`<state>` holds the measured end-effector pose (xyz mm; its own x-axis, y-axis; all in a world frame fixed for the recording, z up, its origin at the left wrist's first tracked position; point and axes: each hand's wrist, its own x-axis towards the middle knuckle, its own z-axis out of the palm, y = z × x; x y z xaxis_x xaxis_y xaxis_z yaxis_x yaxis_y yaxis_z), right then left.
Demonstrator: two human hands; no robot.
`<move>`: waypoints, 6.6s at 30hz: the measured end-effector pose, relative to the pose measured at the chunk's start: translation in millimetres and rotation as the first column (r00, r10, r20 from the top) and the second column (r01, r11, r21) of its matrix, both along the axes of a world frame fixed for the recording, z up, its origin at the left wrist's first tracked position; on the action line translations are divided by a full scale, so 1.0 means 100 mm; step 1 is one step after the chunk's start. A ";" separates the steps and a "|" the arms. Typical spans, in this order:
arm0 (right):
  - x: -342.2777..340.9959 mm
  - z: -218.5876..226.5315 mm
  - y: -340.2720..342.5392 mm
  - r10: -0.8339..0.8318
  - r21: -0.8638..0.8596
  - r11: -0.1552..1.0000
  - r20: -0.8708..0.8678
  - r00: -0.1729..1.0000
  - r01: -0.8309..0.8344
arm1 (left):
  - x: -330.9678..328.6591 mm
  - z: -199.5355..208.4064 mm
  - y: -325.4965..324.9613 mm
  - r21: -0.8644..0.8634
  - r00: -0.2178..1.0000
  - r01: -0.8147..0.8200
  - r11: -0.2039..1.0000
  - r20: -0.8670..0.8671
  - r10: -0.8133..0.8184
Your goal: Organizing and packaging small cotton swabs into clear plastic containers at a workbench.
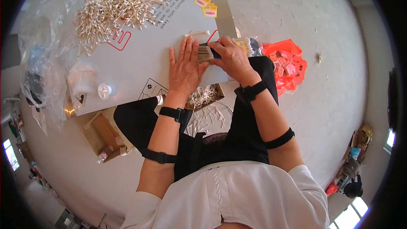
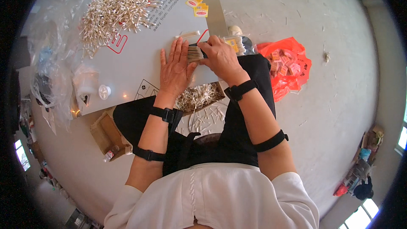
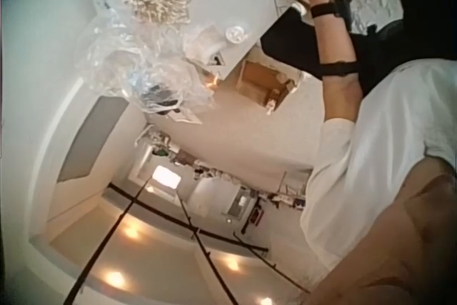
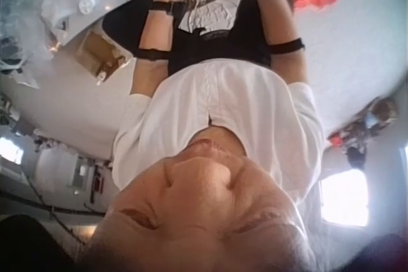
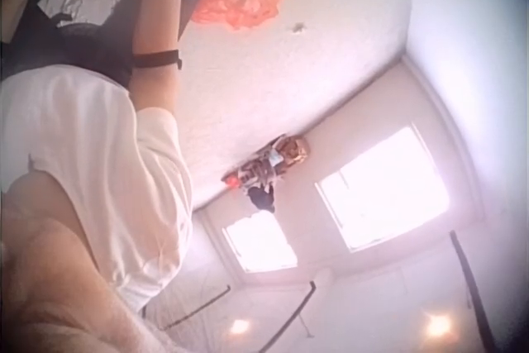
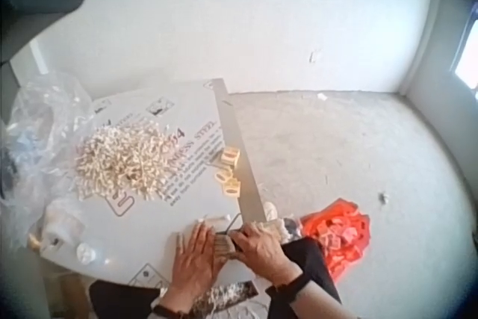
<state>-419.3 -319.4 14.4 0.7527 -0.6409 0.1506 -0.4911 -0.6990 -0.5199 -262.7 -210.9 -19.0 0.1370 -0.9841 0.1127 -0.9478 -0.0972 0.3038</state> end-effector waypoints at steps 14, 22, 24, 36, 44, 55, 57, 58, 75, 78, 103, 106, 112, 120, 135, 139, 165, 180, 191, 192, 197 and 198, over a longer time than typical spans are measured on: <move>-0.18 0.01 0.63 -0.072 -0.164 0.985 -0.152 0.986 0.046 | -0.03 0.08 0.00 0.006 1.000 0.010 1.000 0.027 -0.010; -0.21 -0.01 0.65 -0.083 -0.127 0.990 -0.169 0.982 0.061 | -0.04 0.04 0.01 0.002 0.998 -0.017 1.000 0.053 0.017; -0.20 0.00 0.66 -0.101 -0.158 0.984 -0.143 0.985 0.078 | -0.05 0.03 0.01 0.011 0.999 -0.016 1.000 0.046 0.015; -0.08 -0.12 0.10 -0.020 -0.287 0.958 -0.122 0.992 -0.016 | -0.09 0.03 0.00 0.022 0.999 -0.036 0.999 0.037 0.036; -0.23 -0.17 0.06 -0.138 -0.315 0.946 -0.161 0.977 0.081 | -0.20 0.04 0.00 0.042 0.994 -0.109 0.993 -0.005 0.109; -0.65 -0.30 0.02 -0.128 -0.163 0.982 -0.209 0.969 0.094 | -0.26 0.00 -0.02 0.069 0.992 -0.128 0.989 0.023 0.127; -0.66 -0.30 0.01 -0.118 -0.158 0.984 -0.212 0.970 0.086 | -0.30 0.00 -0.05 0.073 0.991 -0.133 0.988 0.031 0.131; -0.67 -0.30 0.01 -0.109 -0.153 0.985 -0.215 0.971 0.077 | -0.32 0.00 -0.07 0.077 0.990 -0.137 0.987 0.038 0.135; -0.72 -0.27 -0.03 -0.049 -0.069 0.997 -0.128 0.991 0.040 | -0.68 0.01 -0.33 0.035 0.994 -0.108 0.994 0.011 0.108; -0.73 -0.26 -0.04 -0.037 -0.056 0.998 -0.106 0.994 0.031 | -0.70 0.01 -0.34 0.038 0.994 -0.106 0.994 0.023 0.105; -0.39 -0.50 -0.25 -0.942 0.946 0.199 0.257 0.216 -0.254 | -0.76 0.01 -0.58 -0.252 0.405 -0.464 0.849 -0.913 -0.050; -0.37 -0.51 -0.23 -0.948 0.949 0.201 0.251 0.196 -0.242 | -0.87 0.00 -0.65 -0.247 0.366 -0.474 0.845 -0.928 -0.066; -0.37 -0.51 -0.20 -0.935 0.947 0.231 0.279 0.218 -0.222 | -1.03 -0.02 -0.77 -0.259 0.242 -0.489 0.833 -0.958 -0.156; -0.33 -0.57 -0.18 -0.928 0.950 0.246 0.288 0.237 -0.191 | -1.06 0.00 -0.84 -0.224 0.155 -0.452 0.863 -0.973 -0.171; -0.18 -0.02 -0.08 -0.282 0.003 0.948 0.475 0.833 0.319 | 0.10 0.10 -0.59 -0.343 0.988 -0.152 0.927 -0.079 0.133; 0.27 -0.07 0.02 -0.124 -0.083 0.986 0.222 0.967 0.146 | 0.14 0.07 -0.66 -0.382 0.984 -0.157 0.911 -0.141 0.110; 0.55 -0.18 0.39 0.029 -0.060 0.998 -0.023 0.999 -0.031 | 1.45 -0.10 -0.61 -0.358 0.960 -0.273 0.893 -0.160 0.230; 0.59 -0.19 0.20 -0.162 0.088 0.986 0.285 0.945 0.143 | 0.83 0.07 -0.16 -0.308 0.836 -0.532 0.788 -0.338 0.432; 0.58 -0.21 0.04 -0.056 0.060 0.997 0.243 0.968 0.043 | 0.78 0.05 -0.62 -0.150 0.894 -0.441 0.885 -0.160 0.418; 0.57 -0.23 0.03 -0.056 0.082 0.996 0.295 0.954 0.034 | 0.75 0.06 -0.61 -0.129 0.920 -0.377 0.917 -0.166 0.355; 0.56 -0.28 -0.02 -0.081 0.127 0.991 0.349 0.933 0.039 | 0.70 0.15 -0.32 -0.148 0.934 -0.294 0.944 -0.254 0.251; 0.55 -0.28 -0.02 -0.086 0.149 0.988 0.349 0.933 0.036 | 0.71 0.17 -0.24 -0.185 0.926 -0.305 0.934 -0.286 0.246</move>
<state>-364.7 -321.3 -13.6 0.6257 -0.7173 0.3065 -0.2978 -0.5828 -0.7561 -191.7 -234.9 -1.8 0.4519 -0.8567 0.2487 -0.7810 -0.2452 0.5744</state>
